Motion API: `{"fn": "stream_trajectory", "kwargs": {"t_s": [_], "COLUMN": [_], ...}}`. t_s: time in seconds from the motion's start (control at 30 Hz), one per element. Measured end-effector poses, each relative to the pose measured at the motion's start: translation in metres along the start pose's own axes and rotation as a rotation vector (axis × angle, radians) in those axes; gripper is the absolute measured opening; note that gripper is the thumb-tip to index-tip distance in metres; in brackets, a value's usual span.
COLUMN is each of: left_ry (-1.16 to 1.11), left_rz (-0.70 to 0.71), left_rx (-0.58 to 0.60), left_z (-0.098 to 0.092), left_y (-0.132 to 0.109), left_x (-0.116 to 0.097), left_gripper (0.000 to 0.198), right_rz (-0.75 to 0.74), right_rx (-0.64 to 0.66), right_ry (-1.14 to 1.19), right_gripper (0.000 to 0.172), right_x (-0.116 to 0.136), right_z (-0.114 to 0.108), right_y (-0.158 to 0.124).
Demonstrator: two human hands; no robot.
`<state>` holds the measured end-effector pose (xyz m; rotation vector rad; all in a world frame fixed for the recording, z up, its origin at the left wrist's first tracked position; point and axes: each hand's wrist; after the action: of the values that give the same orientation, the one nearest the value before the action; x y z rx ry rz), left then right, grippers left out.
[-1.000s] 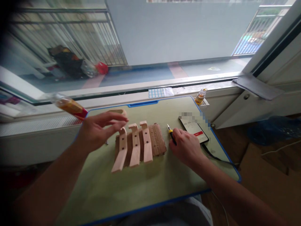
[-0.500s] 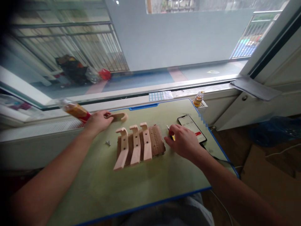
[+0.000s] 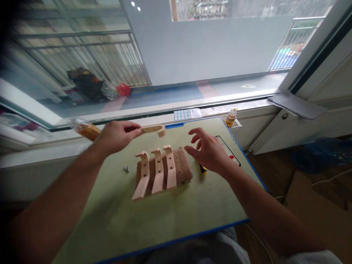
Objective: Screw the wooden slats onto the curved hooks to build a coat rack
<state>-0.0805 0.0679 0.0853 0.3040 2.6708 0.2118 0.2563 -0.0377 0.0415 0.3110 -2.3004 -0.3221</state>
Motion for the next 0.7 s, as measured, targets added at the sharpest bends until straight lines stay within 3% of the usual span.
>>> {"fn": "stream_trajectory", "kwargs": {"t_s": [0.07,0.13,0.2,0.3,0.47,0.6,0.7], "left_ry": [-0.047,-0.104,-0.138,-0.241,-0.394,-0.399,-0.42], "left_rz": [0.081,0.16,0.218,0.246,0.245,0.326,0.363], "left_rx": [0.053,0.118,0.169,0.203,0.228,0.173,0.131], "left_z": [-0.001,0.001,0.006,0.012,0.016,0.02,0.025], "left_y": [-0.006,-0.011,-0.015,-0.02,-0.029,-0.033,-0.036], "left_x": [-0.027,-0.048,-0.063,-0.078,-0.087,-0.082,-0.077], "left_gripper": [0.033,0.03,0.028,0.032,0.042,0.045,0.039], "right_rz": [-0.06,-0.121,-0.173,-0.21,-0.131,0.032,0.064], "right_rx": [-0.023,-0.009,0.002,-0.035,-0.12,-0.042,0.015], "right_ry": [0.067,0.063,0.027,-0.027,0.022,0.09,0.187], "right_gripper": [0.063,0.072,0.062,0.029,0.006,0.017,0.019], "right_x": [0.001,0.002,0.002,-0.003,-0.016,-0.019,-0.02], "right_z": [0.001,0.003,0.005,0.006,0.003,-0.001,0.001], "right_y": [0.001,0.0,-0.001,-0.003,-0.005,-0.013,-0.021]}}
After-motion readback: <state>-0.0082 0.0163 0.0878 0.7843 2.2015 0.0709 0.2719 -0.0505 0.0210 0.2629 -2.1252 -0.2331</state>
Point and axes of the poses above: each hand's wrist, its own y-axis towards the middle knuckle, its own z-axis out of the palm, x = y × z
